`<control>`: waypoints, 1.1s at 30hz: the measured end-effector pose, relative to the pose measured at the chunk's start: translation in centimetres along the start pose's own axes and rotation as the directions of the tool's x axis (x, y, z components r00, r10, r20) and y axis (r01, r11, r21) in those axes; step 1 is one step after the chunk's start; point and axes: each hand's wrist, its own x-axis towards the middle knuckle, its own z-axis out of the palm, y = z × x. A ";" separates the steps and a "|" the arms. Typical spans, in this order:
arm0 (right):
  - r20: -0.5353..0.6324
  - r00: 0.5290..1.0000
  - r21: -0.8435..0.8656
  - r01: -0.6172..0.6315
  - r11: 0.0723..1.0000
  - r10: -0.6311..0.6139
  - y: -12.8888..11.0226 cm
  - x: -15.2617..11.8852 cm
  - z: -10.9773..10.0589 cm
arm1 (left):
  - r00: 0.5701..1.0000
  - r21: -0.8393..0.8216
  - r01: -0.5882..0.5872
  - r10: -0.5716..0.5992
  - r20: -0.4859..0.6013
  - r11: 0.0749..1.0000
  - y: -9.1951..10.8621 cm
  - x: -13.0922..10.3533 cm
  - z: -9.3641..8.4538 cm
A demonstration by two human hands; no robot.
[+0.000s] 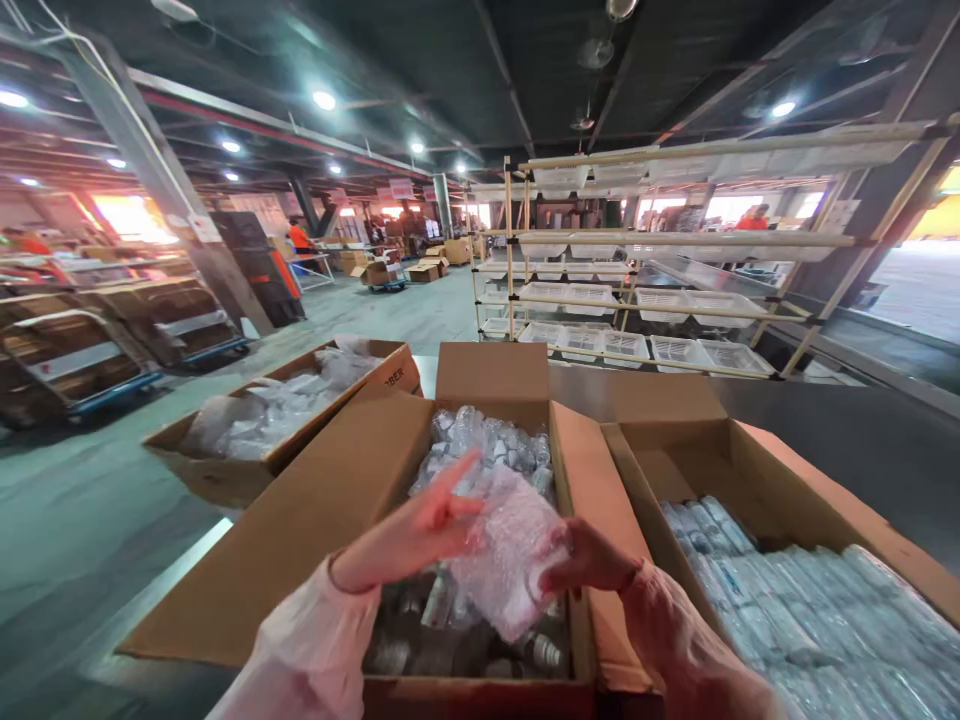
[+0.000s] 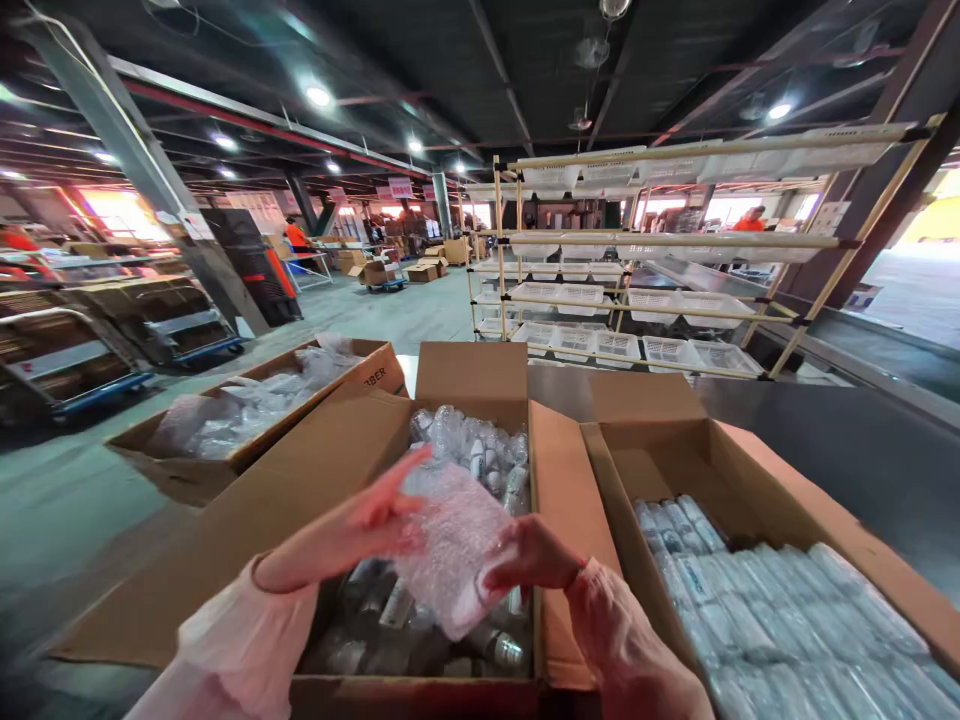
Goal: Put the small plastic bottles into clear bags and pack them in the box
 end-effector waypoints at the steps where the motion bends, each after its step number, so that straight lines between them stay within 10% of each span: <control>1: -0.061 0.998 0.017 0.002 1.000 0.000 0.5 -0.2 0.0 | 0.989 -0.060 -0.072 0.063 -0.134 0.996 -0.4 0.1 -0.7; 4: -0.207 0.978 0.078 0.000 0.997 0.016 1.7 -0.6 -0.3 | 0.933 -0.147 -0.208 0.150 -0.327 0.967 -2.9 0.9 -0.7; 7: -0.238 0.971 0.118 0.044 0.992 -0.015 1.7 -0.8 0.0 | 0.998 -0.201 -0.009 0.020 0.056 0.980 -6.7 2.2 1.9; 11: -0.153 0.982 0.038 0.115 0.993 -0.108 -0.3 -1.6 0.8 | 1.000 -0.265 0.011 -0.018 -0.023 0.964 -10.6 3.3 4.0; 18: -0.407 0.875 -0.243 0.171 0.955 -0.261 -0.1 -1.8 1.2 | 0.977 0.081 -0.208 0.205 0.052 0.975 -9.4 2.3 2.2; 25: -0.217 0.859 -0.262 0.405 0.876 -0.463 0.9 -1.7 1.8 | 0.958 -0.103 -0.268 0.254 -0.136 0.958 -10.7 2.1 2.5; 28: -0.383 0.873 -0.159 0.260 0.953 -0.302 1.0 -1.5 1.8 | 0.966 -0.168 -0.255 0.241 -0.096 0.952 -11.3 2.1 2.6; 33: -0.442 0.892 0.113 -0.050 0.992 0.095 2.5 -0.9 1.5 | 0.929 0.210 -0.366 0.369 0.025 0.907 -10.4 1.8 3.2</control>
